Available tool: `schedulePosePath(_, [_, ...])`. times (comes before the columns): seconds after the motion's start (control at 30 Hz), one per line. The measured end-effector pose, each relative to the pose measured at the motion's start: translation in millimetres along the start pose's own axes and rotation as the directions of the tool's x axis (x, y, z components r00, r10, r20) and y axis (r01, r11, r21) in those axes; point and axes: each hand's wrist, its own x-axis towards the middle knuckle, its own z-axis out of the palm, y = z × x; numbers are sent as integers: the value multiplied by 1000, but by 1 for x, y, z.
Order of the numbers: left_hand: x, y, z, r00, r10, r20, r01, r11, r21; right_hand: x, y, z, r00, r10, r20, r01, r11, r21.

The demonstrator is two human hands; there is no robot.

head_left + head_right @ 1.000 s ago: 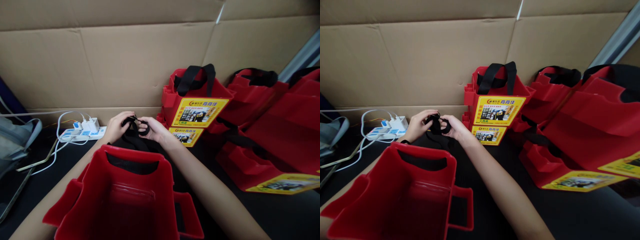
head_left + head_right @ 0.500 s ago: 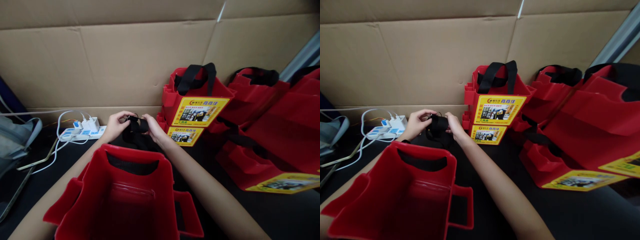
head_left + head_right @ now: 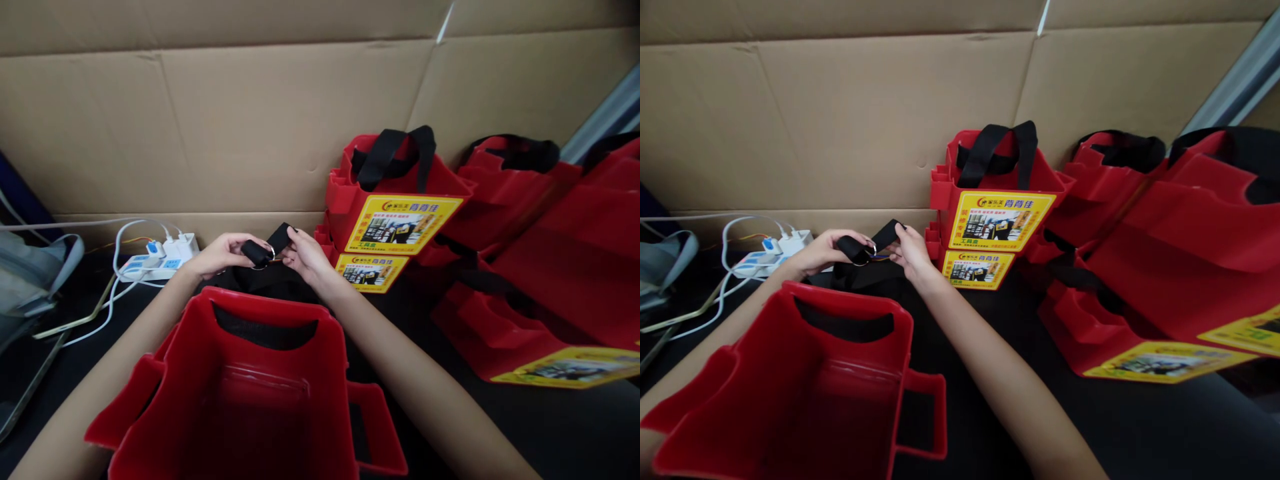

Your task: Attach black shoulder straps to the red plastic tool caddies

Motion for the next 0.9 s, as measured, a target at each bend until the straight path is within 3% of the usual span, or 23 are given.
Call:
schedulePosePath(0.23, [-27, -19, -47, 998, -29, -57, 19, 983, -180, -1, 4, 6, 988, -118, -99, 130, 983, 127])
schedulePosePath(0.4, [-32, -22, -62, 987, -20, -158, -17, 974, -228, 3, 1, 5, 983, -171, -58, 179, 968, 175])
schedulePosePath(0.67, [-5, -8, -29, 979, -200, -25, 200, 980, -3, -2, -8, 13, 916, -390, 91, 377, 917, 132])
schedulePosePath(0.8, [6, -14, -15, 978, -190, -83, 197, 976, 93, -5, -5, 13, 817, -452, 358, 546, 806, -227])
schedulePosePath(0.9, [11, -16, -9, 977, -171, -126, 191, 967, 167, -7, -3, 12, 792, -417, 446, 588, 718, -373])
